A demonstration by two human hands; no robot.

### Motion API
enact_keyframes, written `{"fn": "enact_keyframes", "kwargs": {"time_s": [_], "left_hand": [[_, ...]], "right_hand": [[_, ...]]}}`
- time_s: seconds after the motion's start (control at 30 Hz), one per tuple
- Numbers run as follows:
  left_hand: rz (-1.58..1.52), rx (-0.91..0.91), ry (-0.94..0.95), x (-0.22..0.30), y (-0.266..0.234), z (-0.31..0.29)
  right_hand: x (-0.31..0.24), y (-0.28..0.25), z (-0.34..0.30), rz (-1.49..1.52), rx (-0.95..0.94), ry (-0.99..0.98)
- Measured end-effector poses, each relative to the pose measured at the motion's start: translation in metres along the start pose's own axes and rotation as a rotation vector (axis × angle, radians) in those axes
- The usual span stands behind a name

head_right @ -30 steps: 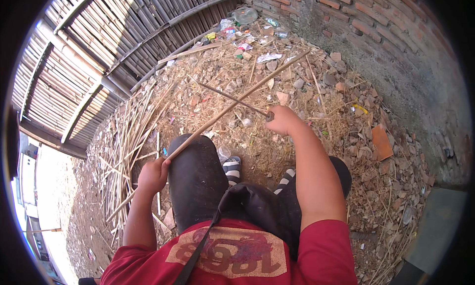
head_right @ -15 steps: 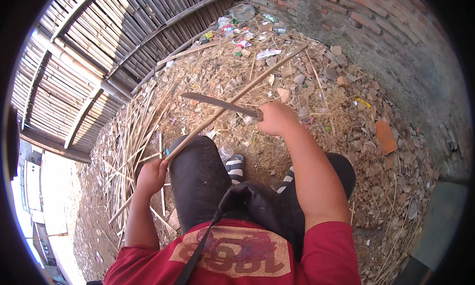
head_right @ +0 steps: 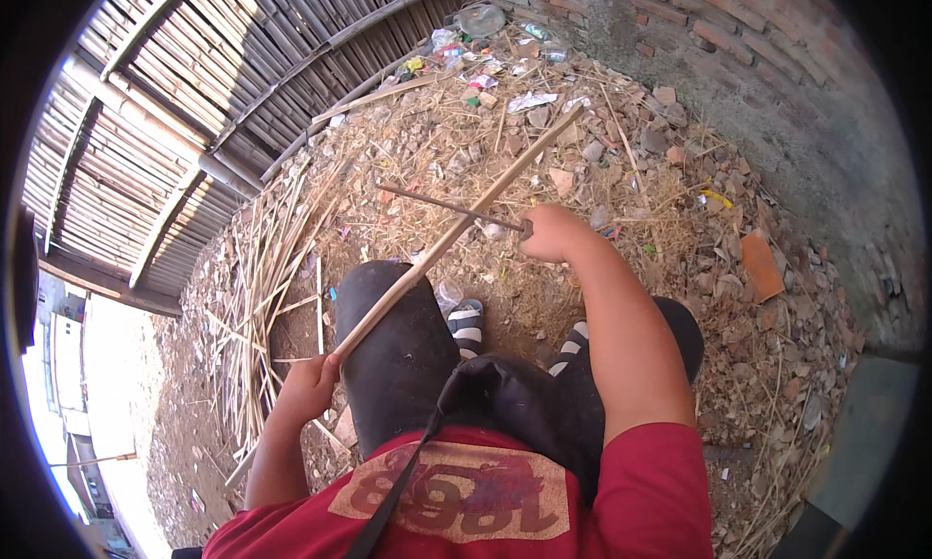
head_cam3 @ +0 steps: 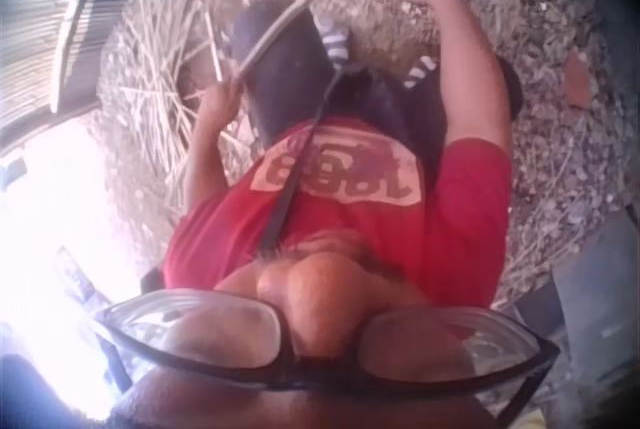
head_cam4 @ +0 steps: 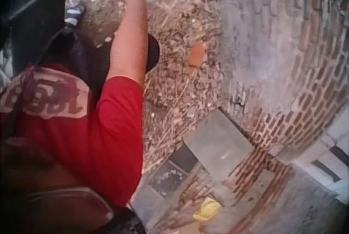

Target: The person shaves a thin bamboo stick using a machete, repeatedly drawing the blade along the wood to thin it while holding the stick against their leg.

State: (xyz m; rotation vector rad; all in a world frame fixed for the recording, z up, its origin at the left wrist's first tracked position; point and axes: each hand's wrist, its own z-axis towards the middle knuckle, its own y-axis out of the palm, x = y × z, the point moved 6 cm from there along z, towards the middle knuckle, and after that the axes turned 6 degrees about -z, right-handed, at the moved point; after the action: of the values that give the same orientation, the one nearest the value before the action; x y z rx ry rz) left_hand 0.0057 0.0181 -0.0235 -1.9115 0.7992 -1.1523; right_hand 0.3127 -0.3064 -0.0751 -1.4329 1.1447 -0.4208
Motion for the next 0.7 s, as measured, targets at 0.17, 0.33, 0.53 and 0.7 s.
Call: {"fn": "enact_keyframes", "kwargs": {"time_s": [0.17,0.33,0.53,0.7], "left_hand": [[-0.01,0.044,-0.031,-0.005,0.004,-0.007],[0.088,0.04,-0.04,0.008,-0.002,0.005],[0.038,0.003,-0.018,-0.008,-0.002,0.012],[0.052,-0.019,-0.032,-0.005,-0.007,0.012]], "right_hand": [[-0.036,-0.018,-0.017,0.035,-0.011,0.057],[0.015,-0.01,-0.005,0.144,-0.039,0.16],[-0.008,-0.009,-0.004,0.093,0.028,0.063],[0.028,-0.011,-0.002,0.096,0.048,0.171]]}}
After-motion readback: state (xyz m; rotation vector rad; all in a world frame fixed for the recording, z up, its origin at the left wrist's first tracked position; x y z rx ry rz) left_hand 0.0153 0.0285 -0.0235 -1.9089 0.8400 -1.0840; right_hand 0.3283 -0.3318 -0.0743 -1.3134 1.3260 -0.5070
